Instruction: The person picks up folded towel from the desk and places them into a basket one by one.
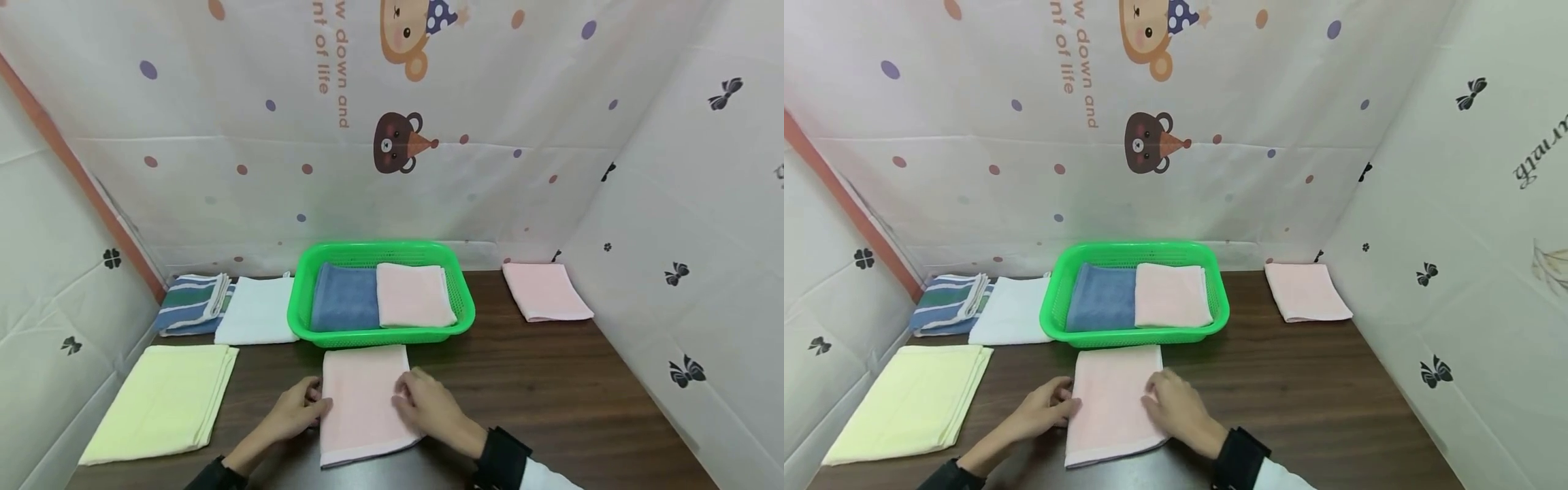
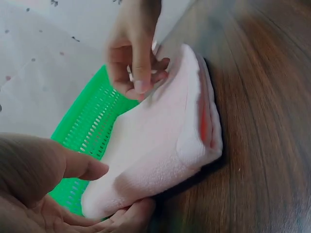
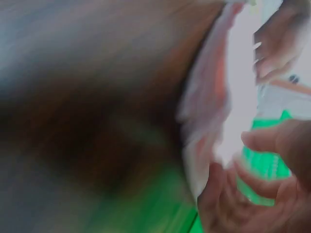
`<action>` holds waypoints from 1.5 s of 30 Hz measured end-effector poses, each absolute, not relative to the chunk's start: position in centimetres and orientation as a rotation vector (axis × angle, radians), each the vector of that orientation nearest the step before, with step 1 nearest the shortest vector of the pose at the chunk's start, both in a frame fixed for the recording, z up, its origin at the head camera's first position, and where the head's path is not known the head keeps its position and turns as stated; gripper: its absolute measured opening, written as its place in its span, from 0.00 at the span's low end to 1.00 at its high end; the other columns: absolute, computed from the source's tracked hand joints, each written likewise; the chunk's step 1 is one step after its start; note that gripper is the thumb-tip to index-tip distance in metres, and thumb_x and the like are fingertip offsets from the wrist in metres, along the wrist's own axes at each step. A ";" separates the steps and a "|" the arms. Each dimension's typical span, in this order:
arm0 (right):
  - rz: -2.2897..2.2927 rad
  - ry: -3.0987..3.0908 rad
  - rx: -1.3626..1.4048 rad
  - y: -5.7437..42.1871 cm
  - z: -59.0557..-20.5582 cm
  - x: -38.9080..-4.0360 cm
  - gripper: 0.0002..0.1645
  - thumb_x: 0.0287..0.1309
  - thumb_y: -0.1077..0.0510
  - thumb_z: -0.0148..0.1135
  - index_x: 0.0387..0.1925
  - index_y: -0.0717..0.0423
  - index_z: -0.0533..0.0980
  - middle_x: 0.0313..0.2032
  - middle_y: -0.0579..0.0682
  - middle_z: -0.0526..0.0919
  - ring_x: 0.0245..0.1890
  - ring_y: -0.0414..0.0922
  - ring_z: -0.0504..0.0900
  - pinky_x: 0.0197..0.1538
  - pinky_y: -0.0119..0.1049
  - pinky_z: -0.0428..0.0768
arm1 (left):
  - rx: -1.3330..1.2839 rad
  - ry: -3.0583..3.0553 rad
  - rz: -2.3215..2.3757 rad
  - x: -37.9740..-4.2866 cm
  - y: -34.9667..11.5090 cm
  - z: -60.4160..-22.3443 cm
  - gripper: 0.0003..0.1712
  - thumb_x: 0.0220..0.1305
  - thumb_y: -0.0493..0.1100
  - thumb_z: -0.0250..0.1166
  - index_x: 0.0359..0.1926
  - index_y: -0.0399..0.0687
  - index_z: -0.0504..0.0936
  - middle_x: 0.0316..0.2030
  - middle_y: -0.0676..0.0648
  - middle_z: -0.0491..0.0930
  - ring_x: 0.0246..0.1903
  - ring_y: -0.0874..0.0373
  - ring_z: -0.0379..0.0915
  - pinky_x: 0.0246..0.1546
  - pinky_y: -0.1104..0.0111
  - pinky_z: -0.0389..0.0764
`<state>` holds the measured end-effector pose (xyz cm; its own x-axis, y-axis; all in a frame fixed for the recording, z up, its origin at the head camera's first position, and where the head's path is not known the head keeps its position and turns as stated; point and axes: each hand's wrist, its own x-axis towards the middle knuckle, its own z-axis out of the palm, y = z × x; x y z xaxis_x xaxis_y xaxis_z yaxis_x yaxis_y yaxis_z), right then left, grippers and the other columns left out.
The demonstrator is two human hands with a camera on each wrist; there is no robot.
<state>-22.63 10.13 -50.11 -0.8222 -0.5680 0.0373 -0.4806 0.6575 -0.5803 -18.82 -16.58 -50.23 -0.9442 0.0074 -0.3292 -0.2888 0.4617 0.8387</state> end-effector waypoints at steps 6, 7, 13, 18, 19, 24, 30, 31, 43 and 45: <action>-0.817 2.833 -0.670 11.0 -50.9 -22.8 0.21 0.59 0.47 0.73 0.40 0.62 0.85 0.33 0.52 0.81 0.26 0.39 0.75 0.25 0.32 0.71 | -0.299 2.184 1.653 -19.1 -16.7 -50.2 0.37 0.73 0.41 0.59 0.69 0.15 0.57 0.43 0.35 0.84 0.41 0.51 0.84 0.40 0.54 0.89; -0.812 2.841 -0.677 10.8 -51.0 -23.0 0.19 0.58 0.46 0.74 0.36 0.60 0.85 0.29 0.49 0.80 0.24 0.37 0.73 0.24 0.31 0.69 | -0.281 2.169 1.659 -19.1 -16.7 -50.3 0.36 0.74 0.41 0.58 0.68 0.15 0.58 0.43 0.36 0.84 0.41 0.51 0.84 0.40 0.54 0.89; -0.878 2.784 -0.624 9.6 -51.3 -23.3 0.31 0.57 0.46 0.74 0.13 0.49 0.63 0.13 0.37 0.55 0.14 0.34 0.53 0.18 0.28 0.50 | -0.264 2.132 1.650 -18.7 -16.9 -50.4 0.31 0.76 0.39 0.54 0.67 0.16 0.58 0.44 0.37 0.84 0.38 0.54 0.84 0.37 0.56 0.89; -0.938 2.709 -0.595 9.3 -51.2 -23.4 0.34 0.57 0.50 0.73 0.14 0.46 0.56 0.13 0.37 0.51 0.15 0.36 0.49 0.21 0.29 0.47 | -0.298 2.145 1.633 -18.8 -16.9 -50.6 0.31 0.76 0.38 0.55 0.67 0.17 0.59 0.44 0.37 0.85 0.39 0.52 0.84 0.38 0.55 0.89; -0.947 2.701 -0.598 9.2 -51.2 -23.5 0.32 0.56 0.51 0.72 0.14 0.46 0.56 0.14 0.37 0.52 0.16 0.36 0.50 0.22 0.29 0.48 | -0.301 2.150 1.629 -18.8 -16.9 -50.6 0.31 0.75 0.38 0.55 0.67 0.18 0.59 0.44 0.38 0.85 0.39 0.52 0.85 0.38 0.55 0.89; -1.075 2.552 -0.558 9.2 -51.2 -23.7 0.22 0.55 0.55 0.67 0.19 0.50 0.62 0.16 0.39 0.57 0.16 0.36 0.56 0.23 0.29 0.55 | -0.324 2.144 1.634 -18.9 -16.9 -50.7 0.29 0.75 0.36 0.55 0.67 0.19 0.60 0.46 0.37 0.85 0.40 0.51 0.85 0.39 0.55 0.88; -1.364 2.107 -0.206 10.7 -50.7 -23.7 0.34 0.70 0.47 0.63 0.61 0.73 0.69 0.37 0.55 0.85 0.30 0.42 0.85 0.30 0.38 0.86 | -0.400 2.174 1.629 -19.1 -17.2 -50.7 0.29 0.75 0.34 0.55 0.69 0.20 0.60 0.48 0.36 0.84 0.40 0.50 0.85 0.38 0.53 0.88; -1.387 2.061 -0.164 10.9 -50.6 -23.7 0.37 0.70 0.47 0.62 0.64 0.75 0.67 0.40 0.57 0.86 0.33 0.44 0.86 0.32 0.40 0.88 | -0.409 2.183 1.622 -19.2 -17.2 -50.7 0.29 0.75 0.35 0.55 0.69 0.20 0.60 0.48 0.35 0.84 0.40 0.51 0.85 0.38 0.53 0.88; -1.530 1.776 -0.131 11.1 -51.5 -24.2 0.16 0.72 0.54 0.61 0.49 0.65 0.81 0.29 0.48 0.86 0.26 0.37 0.86 0.34 0.31 0.87 | -0.421 2.216 1.600 -19.5 -17.1 -50.7 0.27 0.75 0.40 0.54 0.64 0.20 0.66 0.44 0.36 0.84 0.38 0.54 0.84 0.37 0.56 0.88; -1.540 1.768 -0.132 11.1 -51.6 -24.2 0.16 0.72 0.55 0.61 0.50 0.65 0.80 0.29 0.47 0.85 0.25 0.36 0.85 0.32 0.29 0.86 | -0.436 2.213 1.598 -19.6 -17.1 -50.9 0.26 0.75 0.40 0.55 0.63 0.20 0.68 0.43 0.37 0.84 0.36 0.55 0.83 0.36 0.56 0.88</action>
